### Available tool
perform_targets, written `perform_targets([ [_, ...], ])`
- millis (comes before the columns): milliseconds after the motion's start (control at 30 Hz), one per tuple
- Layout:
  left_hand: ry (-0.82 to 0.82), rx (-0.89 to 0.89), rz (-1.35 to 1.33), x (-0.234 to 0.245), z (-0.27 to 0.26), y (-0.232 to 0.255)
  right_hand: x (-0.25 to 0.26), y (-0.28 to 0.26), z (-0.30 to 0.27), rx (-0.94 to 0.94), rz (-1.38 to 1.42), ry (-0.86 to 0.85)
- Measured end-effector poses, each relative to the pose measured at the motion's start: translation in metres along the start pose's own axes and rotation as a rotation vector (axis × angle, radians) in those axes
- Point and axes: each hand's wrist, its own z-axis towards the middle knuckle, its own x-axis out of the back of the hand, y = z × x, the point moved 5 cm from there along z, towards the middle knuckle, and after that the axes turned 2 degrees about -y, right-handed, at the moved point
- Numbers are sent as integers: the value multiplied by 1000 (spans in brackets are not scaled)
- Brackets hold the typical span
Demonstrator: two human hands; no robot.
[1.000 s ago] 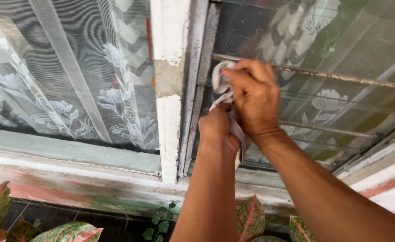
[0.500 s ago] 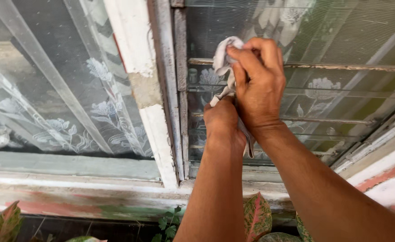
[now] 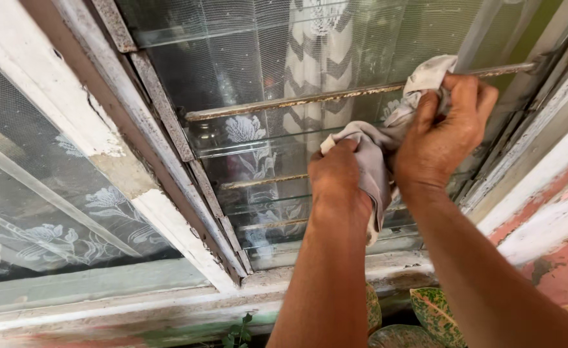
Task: The person wipes a window pane and its frame using a cloth. They clean the glass surface and the surrounding frame, including the area around a latch, moving the cloth across different sections of the window.
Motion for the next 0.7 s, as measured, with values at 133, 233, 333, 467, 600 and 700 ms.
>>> perform_targets([
  [133, -19, 24, 28, -8, -5, -5, -12, -41, -5, 223, 107, -128],
  [233, 15, 52, 76, -15, -7, -13, -6, -47, 3, 284, 148, -153],
  [333, 17, 84, 129, -22, -3, -28, 12, -14, 11, 199, 66, -60],
  [467, 15, 121, 177, -43, 1, -60, 34, 52, 23, -75, -81, 97],
  [600, 29, 135, 198, -55, -3, -72, 33, 53, 33, -189, 12, 176],
  [700, 5, 153, 202, -60, -3, -80, 24, 25, 44, 140, 100, 24],
])
